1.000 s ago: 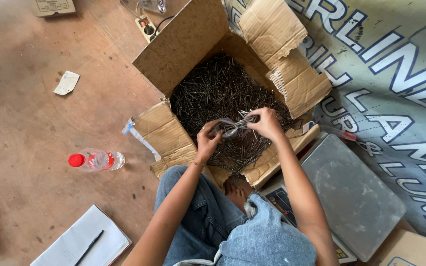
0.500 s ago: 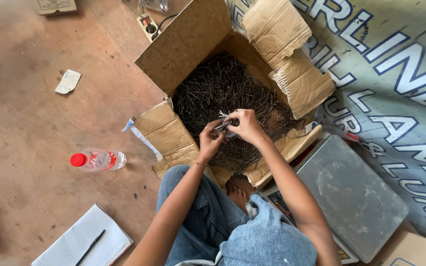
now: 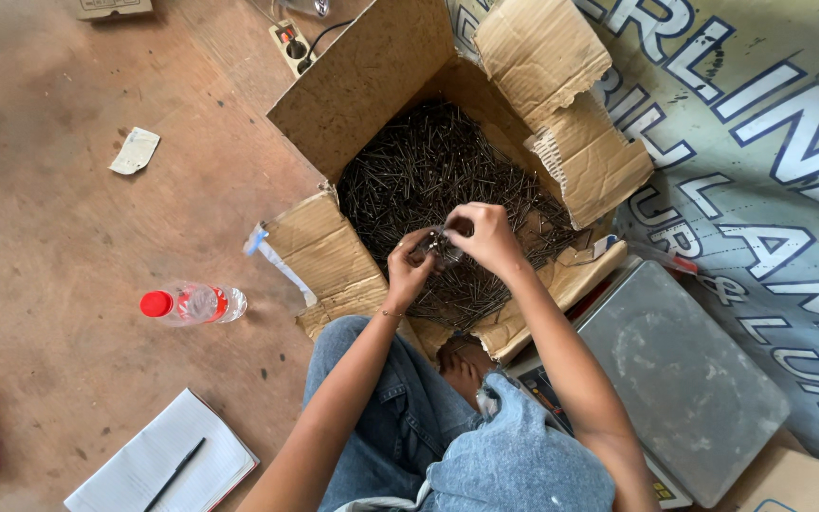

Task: The person scoops nails from a large cardboard box into small plastic bags, weighs each bag on a digital scale, seals the bags with a pink clip, and places them into a second box.

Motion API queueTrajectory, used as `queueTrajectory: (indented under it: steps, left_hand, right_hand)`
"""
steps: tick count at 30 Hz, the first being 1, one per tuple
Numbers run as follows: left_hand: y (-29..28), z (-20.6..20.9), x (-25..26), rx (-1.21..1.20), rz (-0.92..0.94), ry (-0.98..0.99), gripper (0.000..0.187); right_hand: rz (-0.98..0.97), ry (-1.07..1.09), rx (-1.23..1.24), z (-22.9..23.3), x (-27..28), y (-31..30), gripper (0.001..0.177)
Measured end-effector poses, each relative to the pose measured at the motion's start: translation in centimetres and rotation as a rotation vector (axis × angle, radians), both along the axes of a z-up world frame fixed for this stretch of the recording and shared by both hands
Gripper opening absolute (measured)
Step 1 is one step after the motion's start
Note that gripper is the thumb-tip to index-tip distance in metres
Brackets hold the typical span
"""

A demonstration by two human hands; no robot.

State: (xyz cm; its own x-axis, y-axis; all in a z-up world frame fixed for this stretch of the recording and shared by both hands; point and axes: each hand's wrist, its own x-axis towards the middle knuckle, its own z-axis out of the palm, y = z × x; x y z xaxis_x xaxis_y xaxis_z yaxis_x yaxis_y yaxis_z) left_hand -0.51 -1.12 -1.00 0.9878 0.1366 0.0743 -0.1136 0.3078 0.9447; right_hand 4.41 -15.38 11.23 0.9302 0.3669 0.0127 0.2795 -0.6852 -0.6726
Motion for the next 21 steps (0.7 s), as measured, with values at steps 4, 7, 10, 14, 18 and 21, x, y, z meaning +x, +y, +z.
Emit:
queueTrajectory:
  steps: [4, 7, 10, 14, 18, 21]
  left_hand:
    - [0.2, 0.8, 0.1, 0.187, 0.066, -0.026, 0.037]
    - [0.4, 1.1, 0.7, 0.452, 0.099, -0.08, 0.033]
    - [0.1, 2.6, 1.2, 0.543, 0.084, -0.048, 0.035]
    - [0.1, 5.0, 1.3, 0.565, 0.102, -0.074, 0.033]
    - [0.2, 5.8, 0.6, 0.55, 0.11, -0.126, 0.035]
    - [0.9, 1.5, 0.7, 0.606, 0.069, -0.068, 0.035]
  right_hand:
    - [-0.119, 0.14, -0.227, -0.3, -1.6, -0.6, 0.013]
    - [-0.051, 0.264, -0.44, -5.6, -1.9, -1.5, 0.015]
    - [-0.089, 0.33, -0.317, -5.6, -1.6, -2.7, 0.014]
    - [-0.124, 0.322, -0.117, -2.3, -0.8, -3.3, 0.019]
    - [-0.141, 0.32, -0.029, -1.1, -0.8, -3.5, 0.026]
    - [-0.138, 0.33, -0.025, -3.0, -1.0, -3.5, 0.022]
